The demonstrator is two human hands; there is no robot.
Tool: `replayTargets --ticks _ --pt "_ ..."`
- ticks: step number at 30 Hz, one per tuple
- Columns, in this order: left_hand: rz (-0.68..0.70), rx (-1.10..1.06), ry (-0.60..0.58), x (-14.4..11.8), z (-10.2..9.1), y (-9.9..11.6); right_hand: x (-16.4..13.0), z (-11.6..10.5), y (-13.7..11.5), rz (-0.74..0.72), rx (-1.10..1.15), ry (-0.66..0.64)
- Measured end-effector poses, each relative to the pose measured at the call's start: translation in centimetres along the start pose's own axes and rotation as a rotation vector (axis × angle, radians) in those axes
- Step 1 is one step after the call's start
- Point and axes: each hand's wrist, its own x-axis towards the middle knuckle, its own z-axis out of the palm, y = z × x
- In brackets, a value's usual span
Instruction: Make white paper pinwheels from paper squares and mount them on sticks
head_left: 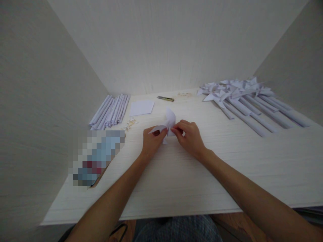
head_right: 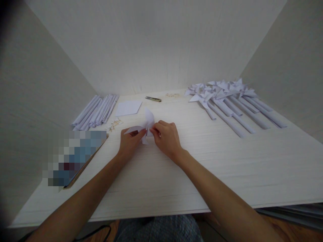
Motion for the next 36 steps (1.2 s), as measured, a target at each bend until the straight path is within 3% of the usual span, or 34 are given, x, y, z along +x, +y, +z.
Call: replayTargets --ticks 16,26,36 --pt "0.018 -0.01 -0.004 -0.02 0.24 -0.2 -0.18 -0.38 -0.72 -0.107 -0.262 0.004" --pt "0.009 -0.006 0.031 0.12 0.24 -0.24 -0.24 0.12 -0.26 -0.121 -0.228 0.016" --pt "0.026 0.0 0.032 0.08 0.41 -0.48 -0.31 0.04 -0.53 -0.183 -0.33 0.008"
